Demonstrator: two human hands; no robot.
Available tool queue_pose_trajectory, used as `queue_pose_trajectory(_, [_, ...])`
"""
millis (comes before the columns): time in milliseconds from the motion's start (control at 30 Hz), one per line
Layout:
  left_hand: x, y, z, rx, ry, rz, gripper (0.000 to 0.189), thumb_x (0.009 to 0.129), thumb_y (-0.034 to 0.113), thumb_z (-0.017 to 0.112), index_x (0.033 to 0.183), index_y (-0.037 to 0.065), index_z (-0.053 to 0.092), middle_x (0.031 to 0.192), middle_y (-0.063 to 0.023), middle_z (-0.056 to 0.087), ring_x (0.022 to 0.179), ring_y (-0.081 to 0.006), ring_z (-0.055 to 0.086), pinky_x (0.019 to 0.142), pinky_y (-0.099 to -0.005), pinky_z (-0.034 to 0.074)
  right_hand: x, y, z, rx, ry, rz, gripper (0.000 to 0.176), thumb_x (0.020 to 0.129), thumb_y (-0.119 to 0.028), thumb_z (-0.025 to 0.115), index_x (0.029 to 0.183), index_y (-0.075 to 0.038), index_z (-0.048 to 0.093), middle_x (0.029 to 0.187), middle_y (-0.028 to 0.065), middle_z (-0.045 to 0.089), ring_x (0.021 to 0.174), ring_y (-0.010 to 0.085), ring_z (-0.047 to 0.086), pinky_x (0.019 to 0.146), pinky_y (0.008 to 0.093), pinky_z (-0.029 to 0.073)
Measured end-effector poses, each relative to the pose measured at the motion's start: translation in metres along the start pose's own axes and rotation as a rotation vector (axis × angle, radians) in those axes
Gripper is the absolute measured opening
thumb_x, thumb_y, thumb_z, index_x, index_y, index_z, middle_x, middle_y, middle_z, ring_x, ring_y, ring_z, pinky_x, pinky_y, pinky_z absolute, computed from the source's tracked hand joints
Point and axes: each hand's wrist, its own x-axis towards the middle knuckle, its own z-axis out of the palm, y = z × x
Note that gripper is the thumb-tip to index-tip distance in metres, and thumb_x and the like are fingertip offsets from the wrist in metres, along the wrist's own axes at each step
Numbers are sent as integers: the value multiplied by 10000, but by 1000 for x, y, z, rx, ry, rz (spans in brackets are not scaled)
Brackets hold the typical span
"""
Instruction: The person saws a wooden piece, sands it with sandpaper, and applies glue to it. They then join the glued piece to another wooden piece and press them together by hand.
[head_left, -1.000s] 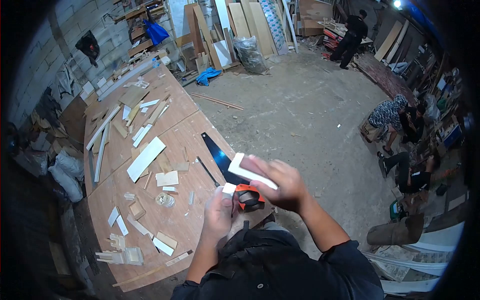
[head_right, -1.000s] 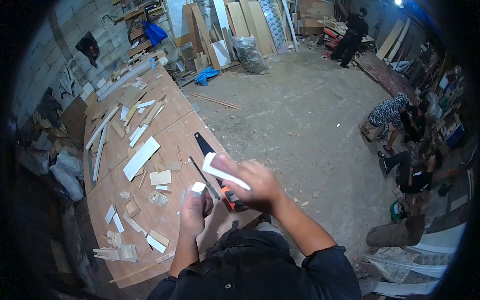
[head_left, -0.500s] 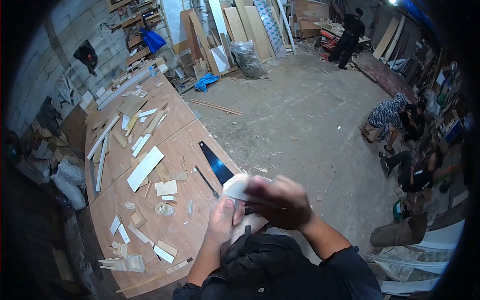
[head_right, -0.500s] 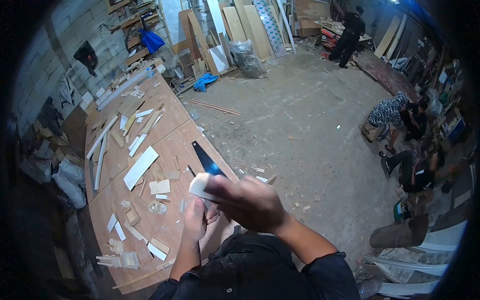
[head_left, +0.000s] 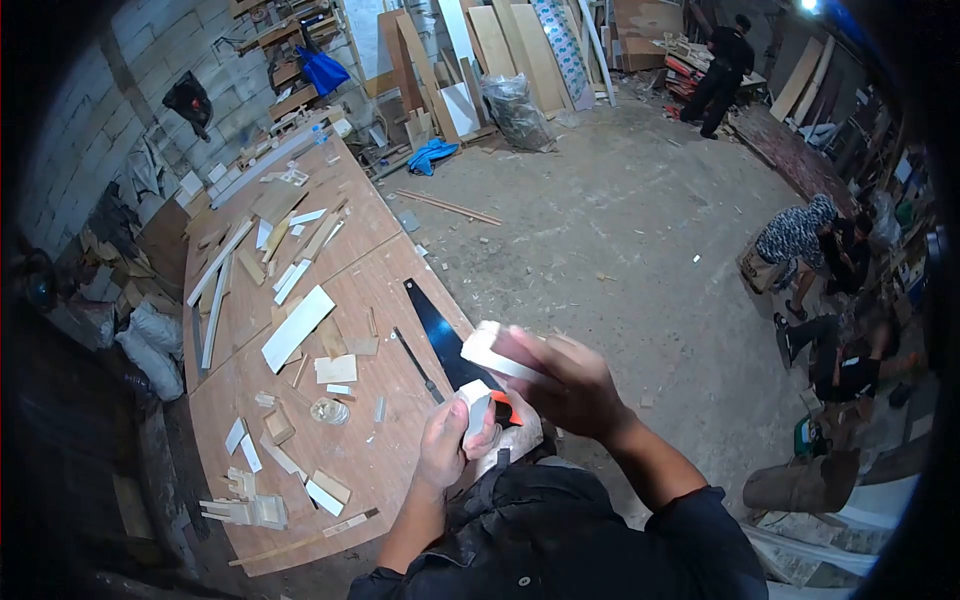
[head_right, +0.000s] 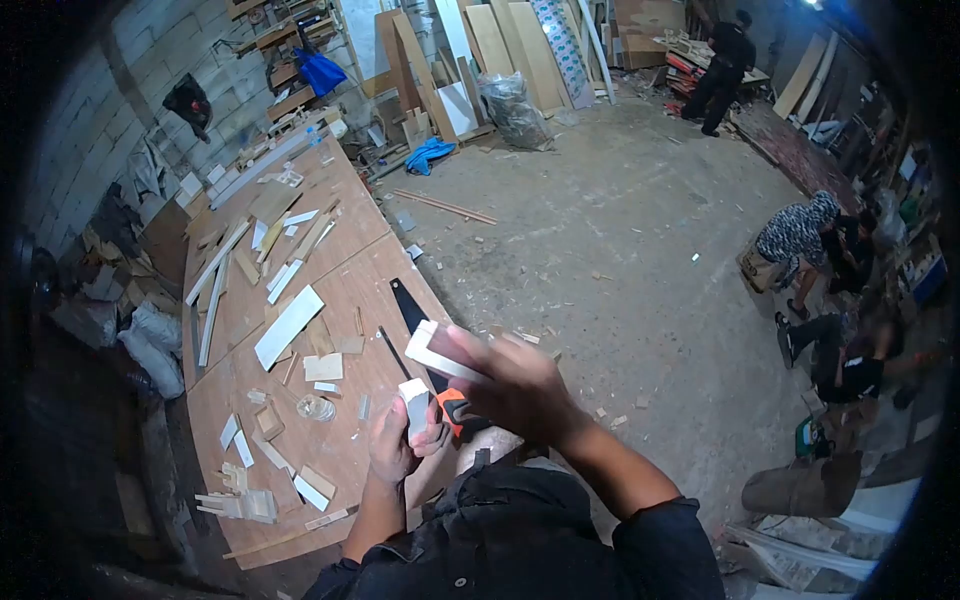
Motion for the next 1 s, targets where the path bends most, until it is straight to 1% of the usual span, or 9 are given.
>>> queue_pose_trajectory(167, [10,-1,15,-80,97,-37,484,1031,437,319,956,-7,497,630,7,392,513,-62,308,464,-201,243,-3,6,-10,41,30,-154,602,802,-173,723,1358,-99,505,774,87,582,606,196,538,546,342,438])
queue_pose_trajectory(233, [15,-8,15,-219,1,-57,485,1033,435,307,943,-5,488,620,3,385,486,-63,296,443,-200,236,3,24,-19,46,-38,-117,584,807,-179,721,1352,-114,521,730,75,555,585,204,525,513,348,419])
queue_pose_trajectory(300, [19,-9,21,-234,29,-56,480,1034,428,301,935,-4,485,613,2,382,476,-63,289,433,-200,229,10,33,-22,15,67,-100,533,760,-154,775,1247,-48,585,698,60,538,538,218,475,470,344,378])
queue_pose_trajectory(667, [48,-24,48,-91,156,-68,505,1020,462,260,841,26,441,554,31,351,379,-70,253,392,-218,238,6,54,-45,164,103,-265,597,702,-108,802,1255,-54,584,756,51,569,592,197,531,541,325,449])
queue_pose_trajectory(767, [56,-38,33,-326,-48,-79,485,1023,400,338,896,-28,525,637,-17,470,497,-65,394,442,-204,290,1,84,-52,87,62,-226,620,734,-100,778,1313,-77,556,756,54,586,608,181,553,569,310,470])
queue_pose_trajectory(833, [56,-39,35,-215,-5,-100,489,1021,409,354,930,-33,544,651,-3,476,536,-58,406,475,-214,315,2,91,-58,24,21,-166,620,732,-91,779,1311,-74,556,780,67,612,632,182,578,580,314,482])
queue_pose_trajectory(900, [59,-40,40,151,125,-10,503,1017,430,367,953,-33,552,667,-8,489,561,-61,409,509,-213,322,-2,86,-63,229,82,-8,613,743,-81,767,1317,-72,551,873,104,660,716,201,636,625,323,507])
queue_pose_trajectory(967, [67,-39,40,229,53,54,477,1011,412,413,996,-40,564,713,-33,526,608,-91,468,558,-221,370,-3,77,-69,388,47,117,562,714,-53,763,1245,-2,587,956,142,685,820,239,694,691,315,527])
queue_pose_trajectory(1000, [69,-35,50,506,144,134,443,1006,387,440,1031,-36,571,747,-41,546,654,-110,504,602,-239,405,-2,75,-71,390,34,119,561,717,-59,761,1245,9,583,952,149,685,819,235,694,689,317,529])
